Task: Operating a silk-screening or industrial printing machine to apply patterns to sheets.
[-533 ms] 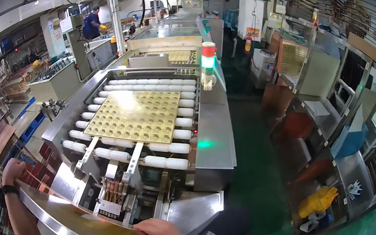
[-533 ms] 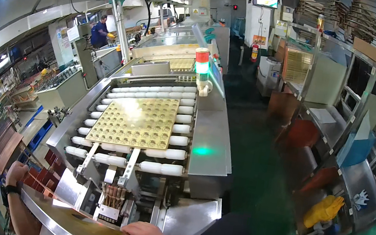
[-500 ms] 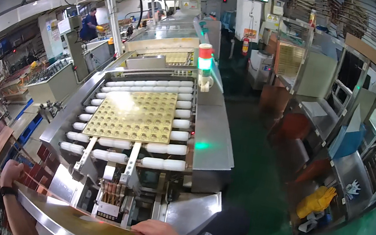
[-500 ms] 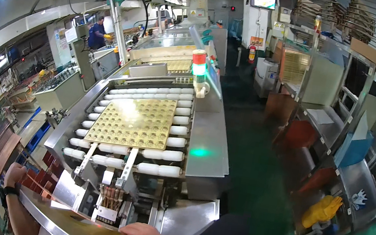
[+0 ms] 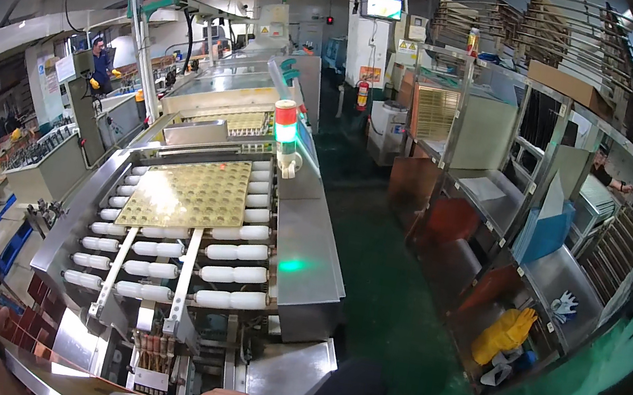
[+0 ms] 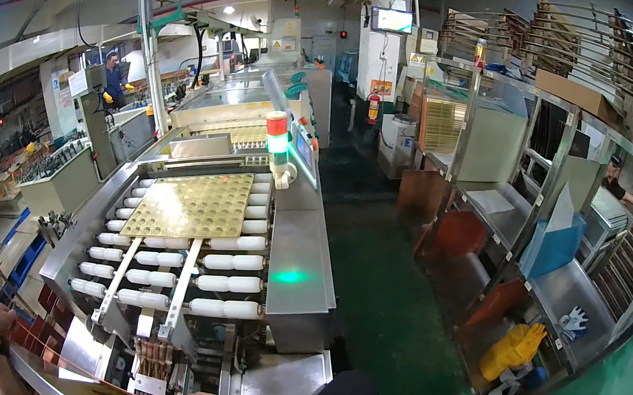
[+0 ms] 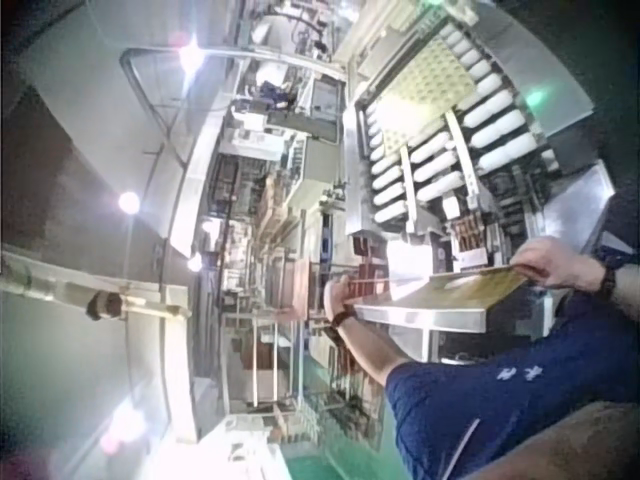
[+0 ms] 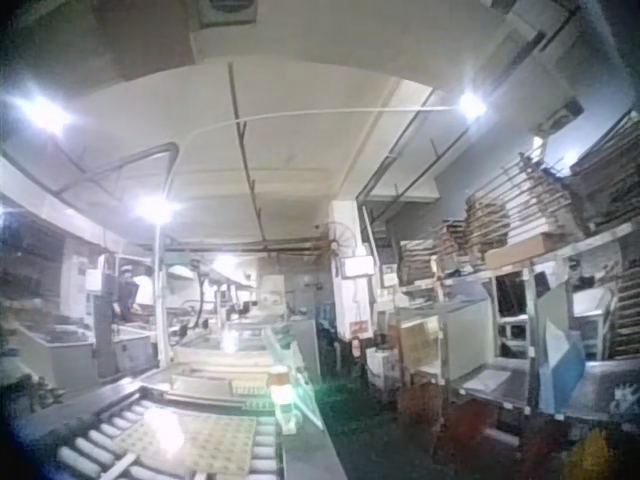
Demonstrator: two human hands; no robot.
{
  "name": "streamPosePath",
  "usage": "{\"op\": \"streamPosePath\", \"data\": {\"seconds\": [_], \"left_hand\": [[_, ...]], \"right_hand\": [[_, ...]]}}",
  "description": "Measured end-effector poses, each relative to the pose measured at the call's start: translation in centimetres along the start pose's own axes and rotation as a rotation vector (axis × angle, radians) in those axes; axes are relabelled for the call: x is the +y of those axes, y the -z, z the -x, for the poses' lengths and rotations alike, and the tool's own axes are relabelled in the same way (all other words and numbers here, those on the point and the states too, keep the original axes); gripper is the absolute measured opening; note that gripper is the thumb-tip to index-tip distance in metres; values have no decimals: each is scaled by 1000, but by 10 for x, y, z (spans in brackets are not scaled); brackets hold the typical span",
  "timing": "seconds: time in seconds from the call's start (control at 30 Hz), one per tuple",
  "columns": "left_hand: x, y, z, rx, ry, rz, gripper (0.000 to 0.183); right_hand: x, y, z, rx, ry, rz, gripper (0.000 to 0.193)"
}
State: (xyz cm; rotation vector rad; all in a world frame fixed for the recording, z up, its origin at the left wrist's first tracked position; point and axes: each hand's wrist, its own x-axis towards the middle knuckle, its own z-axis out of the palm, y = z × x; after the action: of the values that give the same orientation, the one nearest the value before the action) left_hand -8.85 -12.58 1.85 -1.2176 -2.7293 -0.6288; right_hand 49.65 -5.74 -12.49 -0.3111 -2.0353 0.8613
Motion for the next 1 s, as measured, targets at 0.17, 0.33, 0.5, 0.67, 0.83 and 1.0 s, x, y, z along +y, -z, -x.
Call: {"op": "streamPosePath", "data": {"seconds": [0.17, 0.33, 0.5, 0.67, 0.83, 1.0], "left_hand": [[-14, -7, -10, 68, -60, -138, 27], [-20, -11, -19, 102, -77, -186, 25], [-5, -1, 5, 121, -62, -142, 26], [4, -2, -2, 34, -24, -25, 27], [-20, -6, -9, 62, 17, -69, 28], [1, 3, 1, -1, -52, -75, 27]], "right_hand": [[1, -2, 2, -16, -51, -5, 31], [-11, 3, -1, -13, -62, -25, 30], [-5, -4, 0, -20, -34, -37, 31], [-3, 0, 2, -25, -52, -25, 31], [-3, -5, -1, -11, -64, -13, 27], [-6, -1, -3, -5, -67, -13, 25]]}}
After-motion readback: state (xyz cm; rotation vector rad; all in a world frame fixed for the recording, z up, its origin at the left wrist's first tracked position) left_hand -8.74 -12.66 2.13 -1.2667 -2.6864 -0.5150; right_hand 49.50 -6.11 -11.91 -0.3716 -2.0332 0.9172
